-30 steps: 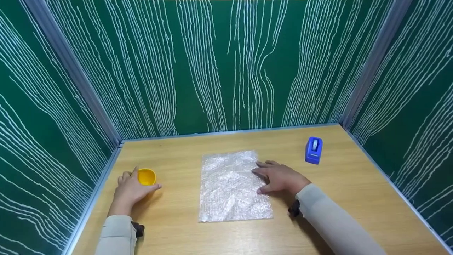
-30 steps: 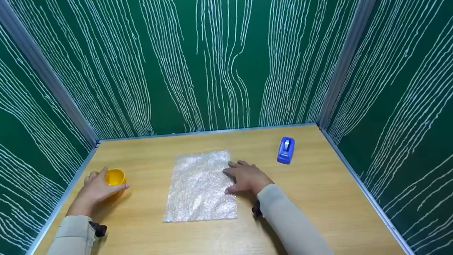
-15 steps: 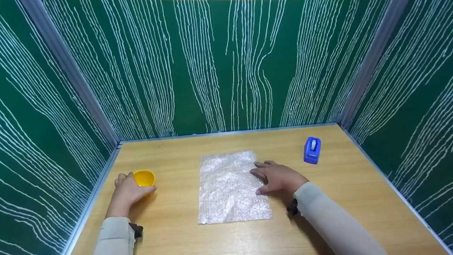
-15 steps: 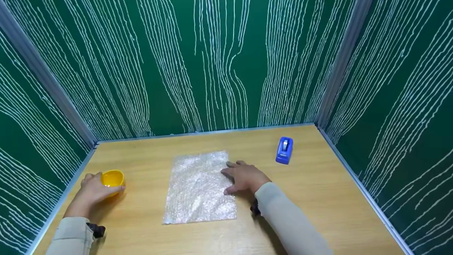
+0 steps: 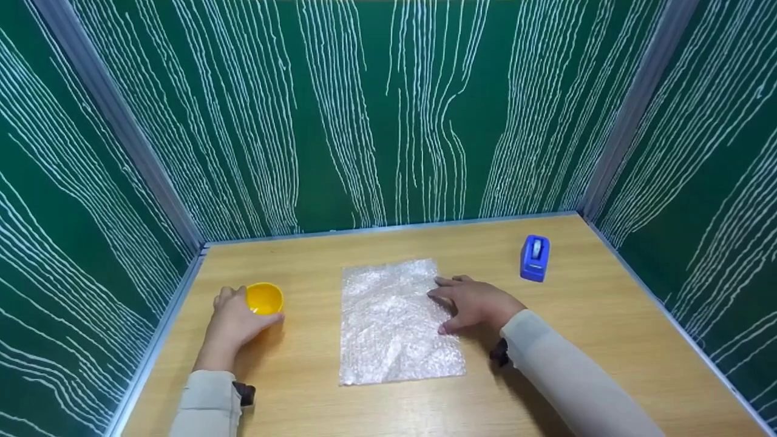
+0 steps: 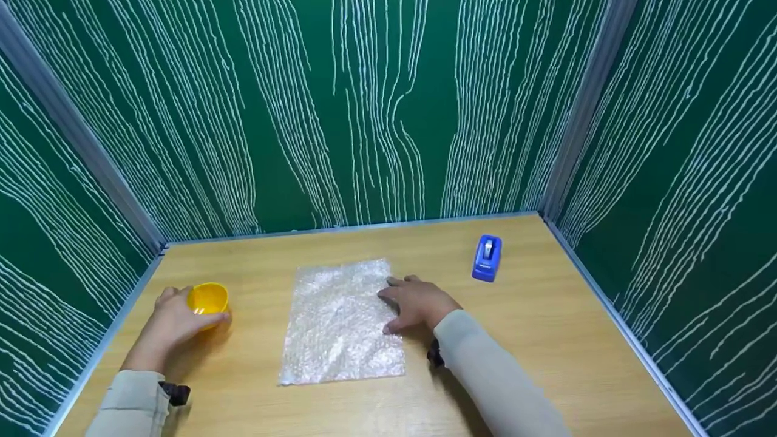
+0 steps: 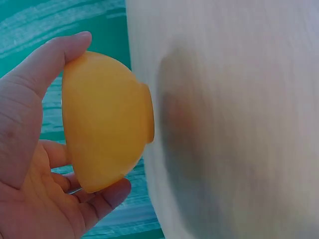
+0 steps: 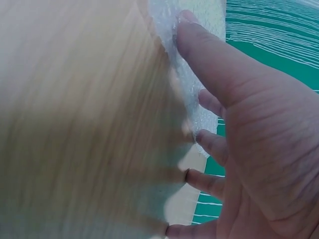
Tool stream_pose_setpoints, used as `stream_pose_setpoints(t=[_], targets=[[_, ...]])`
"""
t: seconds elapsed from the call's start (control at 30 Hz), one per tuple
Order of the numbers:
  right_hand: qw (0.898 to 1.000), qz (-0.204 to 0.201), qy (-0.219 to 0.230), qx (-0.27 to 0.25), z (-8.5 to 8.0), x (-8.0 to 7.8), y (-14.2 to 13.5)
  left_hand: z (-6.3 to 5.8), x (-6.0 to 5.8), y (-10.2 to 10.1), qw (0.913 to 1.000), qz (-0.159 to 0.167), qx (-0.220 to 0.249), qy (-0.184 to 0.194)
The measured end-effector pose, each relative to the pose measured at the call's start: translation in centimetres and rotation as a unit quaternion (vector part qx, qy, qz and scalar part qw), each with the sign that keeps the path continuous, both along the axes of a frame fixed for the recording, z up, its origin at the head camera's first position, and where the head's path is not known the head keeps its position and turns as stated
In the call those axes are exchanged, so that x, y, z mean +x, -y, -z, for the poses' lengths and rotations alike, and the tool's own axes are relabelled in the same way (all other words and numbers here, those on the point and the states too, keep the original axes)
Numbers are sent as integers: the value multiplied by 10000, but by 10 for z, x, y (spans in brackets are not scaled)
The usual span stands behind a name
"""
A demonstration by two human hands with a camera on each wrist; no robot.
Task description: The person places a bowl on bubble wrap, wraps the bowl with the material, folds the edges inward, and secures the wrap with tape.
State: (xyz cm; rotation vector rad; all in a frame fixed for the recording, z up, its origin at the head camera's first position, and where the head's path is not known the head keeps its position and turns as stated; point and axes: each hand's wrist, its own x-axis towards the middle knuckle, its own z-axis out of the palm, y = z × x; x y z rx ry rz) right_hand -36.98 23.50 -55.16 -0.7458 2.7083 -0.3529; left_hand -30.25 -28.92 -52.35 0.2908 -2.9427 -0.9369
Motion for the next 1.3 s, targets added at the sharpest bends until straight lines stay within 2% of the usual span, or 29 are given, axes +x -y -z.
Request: stream_pose_setpoints(t=[0.3, 0.5, 0.73, 1.3], targets=[[9999, -6, -45, 92, -5, 0, 3, -18, -9, -54, 9992, 354, 121, -130], [9999, 106, 20, 90, -8, 0, 5, -22, -13, -91, 9966, 783, 118, -218], [10000, 21, -55, 74, -7, 0, 8, -19, -15, -124, 9931, 1110, 102, -374], [9996, 187, -16, 213, -4, 0, 10, -4, -22, -183, 9853, 1680, 264, -174]])
